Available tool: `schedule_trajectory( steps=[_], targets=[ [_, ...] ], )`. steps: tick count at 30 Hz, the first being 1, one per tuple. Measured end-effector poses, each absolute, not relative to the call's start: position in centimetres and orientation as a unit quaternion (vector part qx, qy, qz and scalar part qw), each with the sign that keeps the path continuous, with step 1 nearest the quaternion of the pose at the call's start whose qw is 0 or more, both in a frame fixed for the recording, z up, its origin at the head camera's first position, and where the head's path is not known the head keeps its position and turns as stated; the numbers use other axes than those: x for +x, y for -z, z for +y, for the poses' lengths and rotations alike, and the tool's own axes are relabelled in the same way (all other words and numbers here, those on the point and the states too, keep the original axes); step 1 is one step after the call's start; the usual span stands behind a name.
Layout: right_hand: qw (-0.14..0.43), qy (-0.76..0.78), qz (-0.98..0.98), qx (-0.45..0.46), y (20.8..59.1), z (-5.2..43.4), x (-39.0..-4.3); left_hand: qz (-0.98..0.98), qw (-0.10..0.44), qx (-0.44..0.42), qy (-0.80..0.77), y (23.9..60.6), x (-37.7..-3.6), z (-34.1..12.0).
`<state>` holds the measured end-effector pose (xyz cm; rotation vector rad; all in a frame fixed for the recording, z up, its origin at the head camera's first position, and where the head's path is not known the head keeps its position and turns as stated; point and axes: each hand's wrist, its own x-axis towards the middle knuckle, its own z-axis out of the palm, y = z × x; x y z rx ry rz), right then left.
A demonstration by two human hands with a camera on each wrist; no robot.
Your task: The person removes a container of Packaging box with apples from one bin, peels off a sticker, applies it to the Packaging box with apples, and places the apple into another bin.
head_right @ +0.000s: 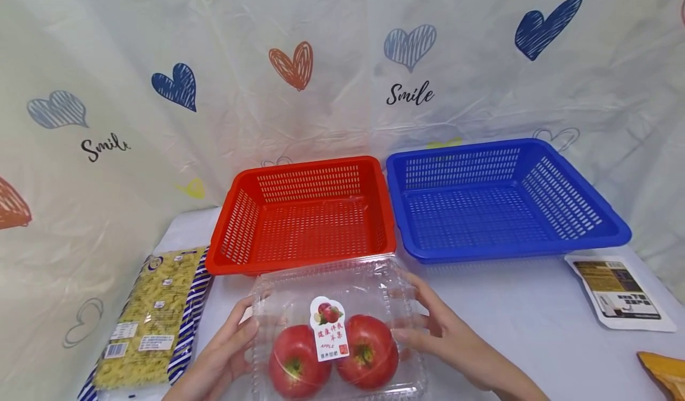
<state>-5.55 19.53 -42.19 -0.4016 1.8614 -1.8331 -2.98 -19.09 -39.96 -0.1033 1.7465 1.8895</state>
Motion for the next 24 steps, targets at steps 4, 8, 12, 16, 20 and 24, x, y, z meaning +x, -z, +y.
schedule_trajectory(
  steps=[4, 8, 12, 16, 20, 24],
  targets=[
    [0.196, 0.670, 0.698, -0.159, 41.5, 19.6, -6.0, 0.670, 0.261, -0.050, -0.693, 38.8, -3.3, -18.4],
    [0.147, 0.663, 0.716, -0.161, 40.3, 19.8, -6.8, 0.675, 0.228, -0.037, -0.701, 38.1, -3.7, -17.2],
    [0.115, 0.655, 0.727, -0.170, 39.0, 20.3, -8.0, 0.679, 0.191, -0.018, -0.709, 37.5, -4.2, -15.9],
    [0.121, 0.676, 0.711, -0.147, 37.9, 21.5, -9.5, 0.661, 0.166, 0.035, -0.731, 37.2, -4.9, -14.9],
    [0.135, 0.692, 0.699, -0.120, 37.0, 23.6, -11.0, 0.641, 0.156, 0.091, -0.746, 37.6, -5.9, -13.2],
    [0.118, 0.676, 0.719, -0.113, 36.0, 26.1, -12.5, 0.665, 0.134, 0.116, -0.726, 38.5, -6.8, -10.8]
  ],
)
